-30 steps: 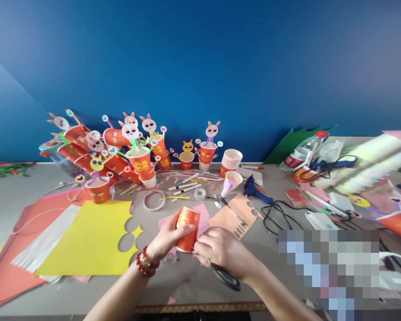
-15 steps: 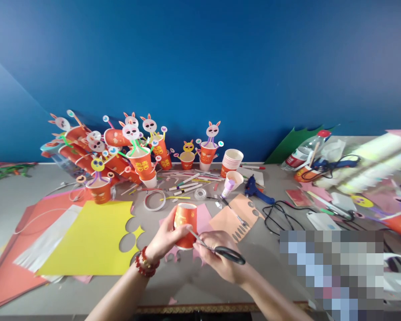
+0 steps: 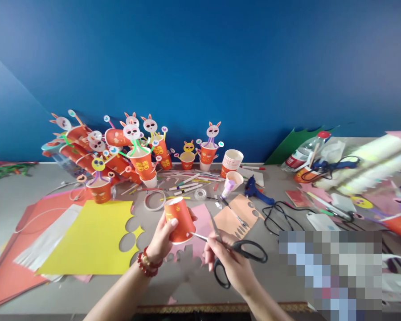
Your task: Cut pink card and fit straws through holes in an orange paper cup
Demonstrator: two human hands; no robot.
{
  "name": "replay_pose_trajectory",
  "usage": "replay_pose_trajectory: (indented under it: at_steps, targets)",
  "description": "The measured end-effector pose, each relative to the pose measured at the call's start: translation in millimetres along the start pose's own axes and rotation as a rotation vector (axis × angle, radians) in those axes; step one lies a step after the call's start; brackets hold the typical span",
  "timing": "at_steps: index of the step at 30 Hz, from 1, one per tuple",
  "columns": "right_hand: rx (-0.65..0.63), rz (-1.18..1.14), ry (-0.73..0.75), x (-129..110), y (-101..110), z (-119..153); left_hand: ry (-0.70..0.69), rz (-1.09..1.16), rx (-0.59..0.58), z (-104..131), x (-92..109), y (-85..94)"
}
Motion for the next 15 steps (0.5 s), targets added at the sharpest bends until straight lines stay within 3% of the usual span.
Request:
replay_pose_trajectory:
  at_steps: [8, 15]
  targets:
    - [0.015, 0.155, 0.078, -6.8, 3.7, 7.5, 0.074, 0.18, 0.021, -2.7, -4.2, 1.2]
    - [-0.006, 0.14, 0.031, -6.7, -4.9, 5.7, 0.013, 0.057, 0.048, -0.2, -2.1, -0.8]
Point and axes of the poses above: each hand's wrist, its own z-axis away from the middle knuckle, its own y-axis out of the back of the hand, x = y × z, the point moved 1 cm from there along -z, towards the middle knuckle, and after that the axes turned 2 degrees about -z, right-handed, at the moved point
